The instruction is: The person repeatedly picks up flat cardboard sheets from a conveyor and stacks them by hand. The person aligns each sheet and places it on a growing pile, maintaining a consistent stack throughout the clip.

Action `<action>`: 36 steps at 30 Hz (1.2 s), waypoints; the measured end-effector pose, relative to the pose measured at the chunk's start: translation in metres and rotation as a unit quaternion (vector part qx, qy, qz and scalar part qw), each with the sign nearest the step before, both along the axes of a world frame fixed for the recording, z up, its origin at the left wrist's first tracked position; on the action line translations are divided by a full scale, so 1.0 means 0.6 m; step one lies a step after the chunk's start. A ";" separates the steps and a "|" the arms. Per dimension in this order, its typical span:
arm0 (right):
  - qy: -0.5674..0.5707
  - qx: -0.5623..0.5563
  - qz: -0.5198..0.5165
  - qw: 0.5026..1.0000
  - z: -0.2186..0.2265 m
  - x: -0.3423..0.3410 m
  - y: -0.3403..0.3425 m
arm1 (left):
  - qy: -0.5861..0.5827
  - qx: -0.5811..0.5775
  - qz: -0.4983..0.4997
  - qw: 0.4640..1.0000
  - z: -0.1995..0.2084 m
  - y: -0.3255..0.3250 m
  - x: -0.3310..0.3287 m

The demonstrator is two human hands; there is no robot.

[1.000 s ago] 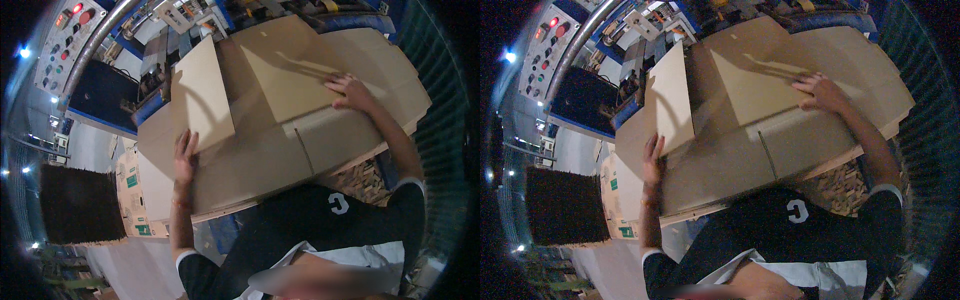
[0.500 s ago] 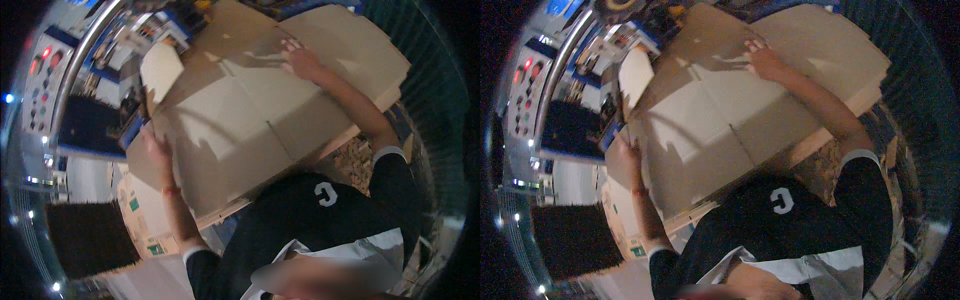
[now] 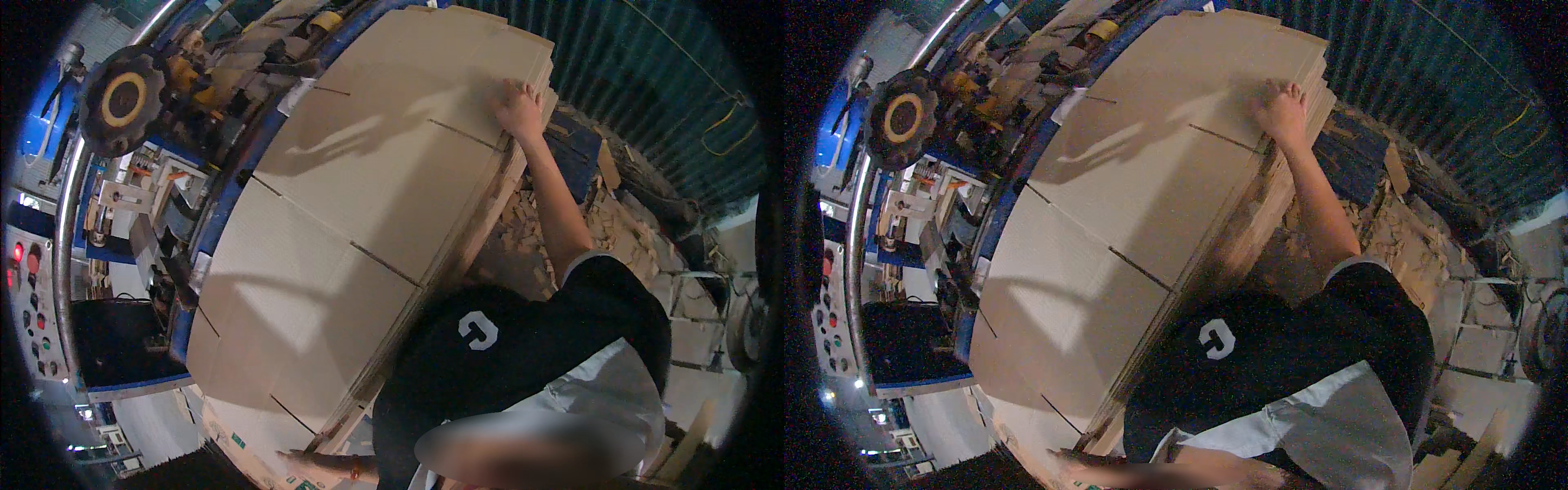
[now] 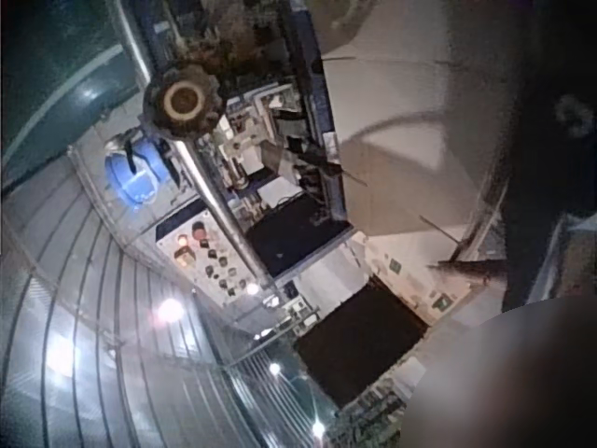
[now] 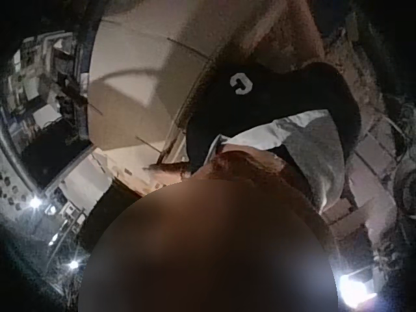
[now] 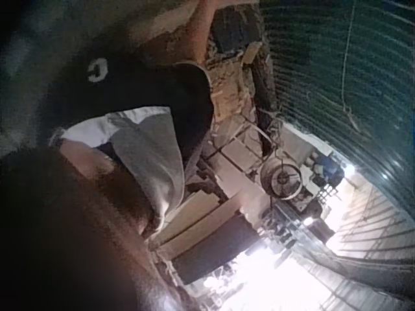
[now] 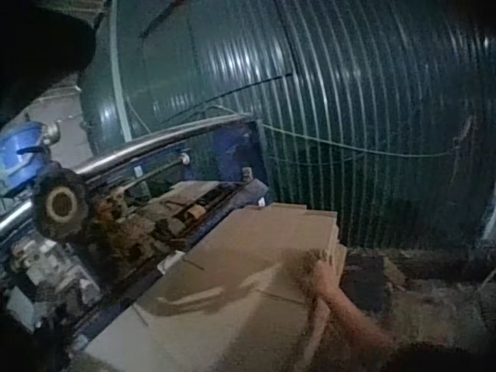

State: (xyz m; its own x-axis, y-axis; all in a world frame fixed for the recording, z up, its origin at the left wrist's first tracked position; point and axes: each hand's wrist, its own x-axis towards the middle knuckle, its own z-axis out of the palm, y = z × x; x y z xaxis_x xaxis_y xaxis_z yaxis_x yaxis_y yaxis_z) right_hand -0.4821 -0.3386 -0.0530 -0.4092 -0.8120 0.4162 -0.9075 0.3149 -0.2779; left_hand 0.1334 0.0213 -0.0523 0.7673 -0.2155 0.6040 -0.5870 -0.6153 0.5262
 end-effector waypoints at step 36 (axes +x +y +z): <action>-0.009 -0.022 0.715 0.698 0.088 0.149 0.228 | 0.148 -0.034 -0.333 0.931 0.084 0.054 -0.184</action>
